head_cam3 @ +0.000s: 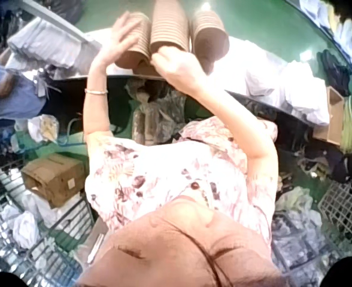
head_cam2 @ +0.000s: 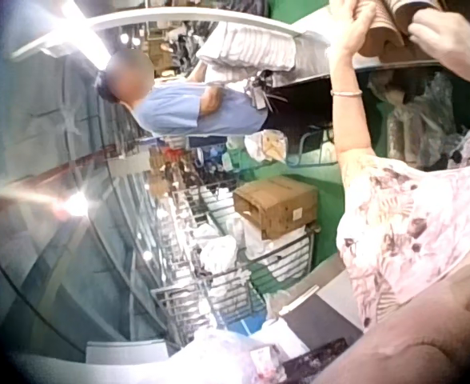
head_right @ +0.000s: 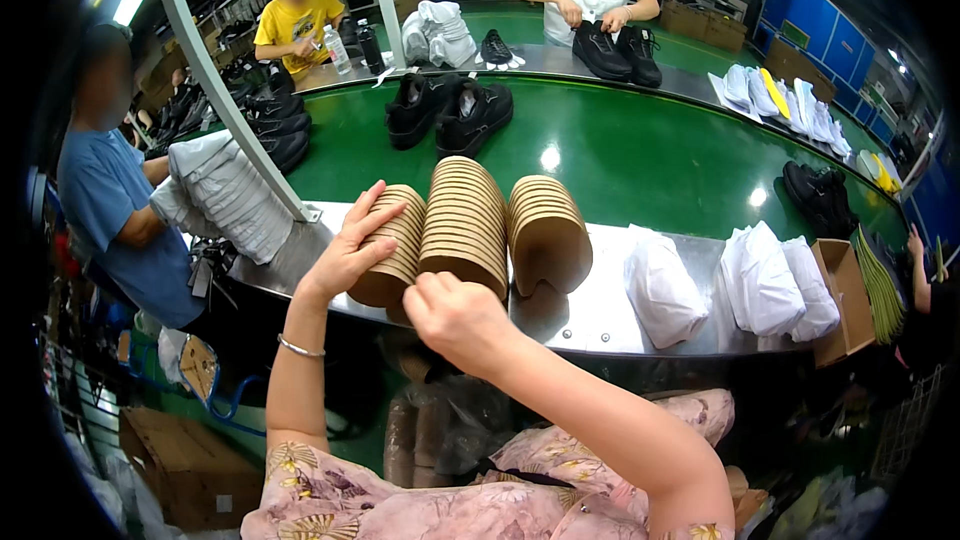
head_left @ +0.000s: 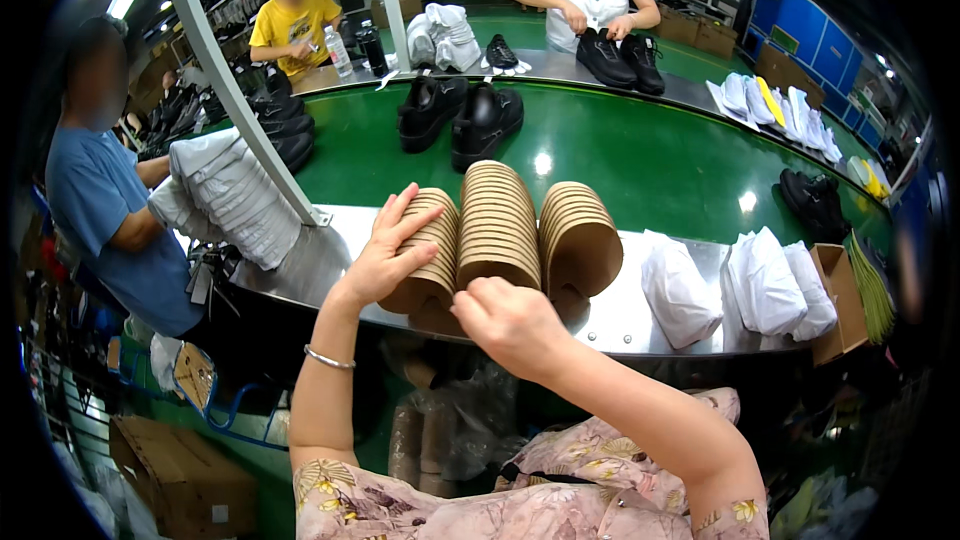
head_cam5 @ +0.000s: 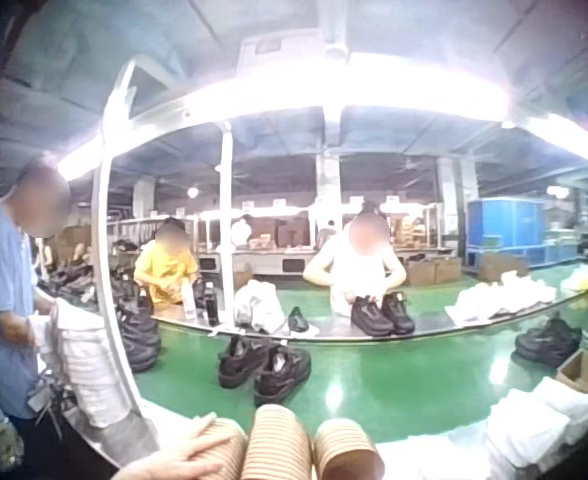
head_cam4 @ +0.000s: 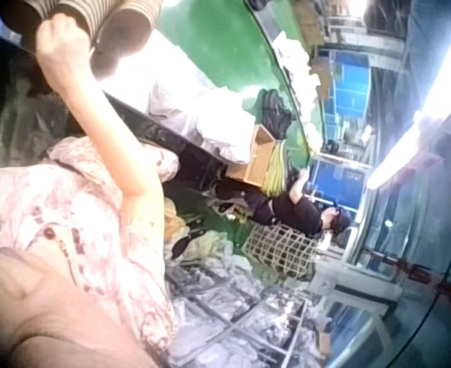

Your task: The person takes shoe trees from a stack and wraps them in paper, then places the wrapped shoe trees inside black sneakers at a conveyor belt workstation.

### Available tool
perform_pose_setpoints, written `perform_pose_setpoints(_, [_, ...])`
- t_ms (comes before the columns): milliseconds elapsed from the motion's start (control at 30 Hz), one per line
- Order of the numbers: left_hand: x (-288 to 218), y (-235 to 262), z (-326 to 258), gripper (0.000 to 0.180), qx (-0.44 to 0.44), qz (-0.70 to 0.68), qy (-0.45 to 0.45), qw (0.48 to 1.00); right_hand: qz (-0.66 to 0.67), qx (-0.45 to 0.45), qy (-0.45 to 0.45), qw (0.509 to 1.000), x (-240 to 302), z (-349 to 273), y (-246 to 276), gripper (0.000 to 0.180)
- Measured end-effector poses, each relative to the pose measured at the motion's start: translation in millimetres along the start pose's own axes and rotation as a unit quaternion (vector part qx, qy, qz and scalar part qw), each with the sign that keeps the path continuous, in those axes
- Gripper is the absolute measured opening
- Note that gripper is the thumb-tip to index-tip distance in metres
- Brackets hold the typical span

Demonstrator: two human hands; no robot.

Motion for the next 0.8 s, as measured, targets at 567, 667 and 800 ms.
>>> perform_pose_setpoints(567, [-2,-1,-2,0.041,0.003,0.0,0.006,1.0,-0.183,0.051,-0.008,0.982,42,17,-45,0.011])
perform_pose_setpoints(667, [-5,0,-4,0.041,0.001,0.003,0.018,1.0,-0.14,0.028,0.017,0.99,56,-2,-28,0.013])
perform_pose_setpoints(800, [1,11,-8,0.044,-0.044,-0.03,0.025,0.998,-0.091,-0.038,0.023,0.995,61,-24,54,0.012])
Point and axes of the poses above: each hand's wrist, its own z-axis towards the middle knuckle, its own y-axis out of the back of the hand, x = y × z, the point moved 6 cm from there along z, towards the middle knuckle, and after that the axes turned 14 degrees about z, right-handed, at the moved point
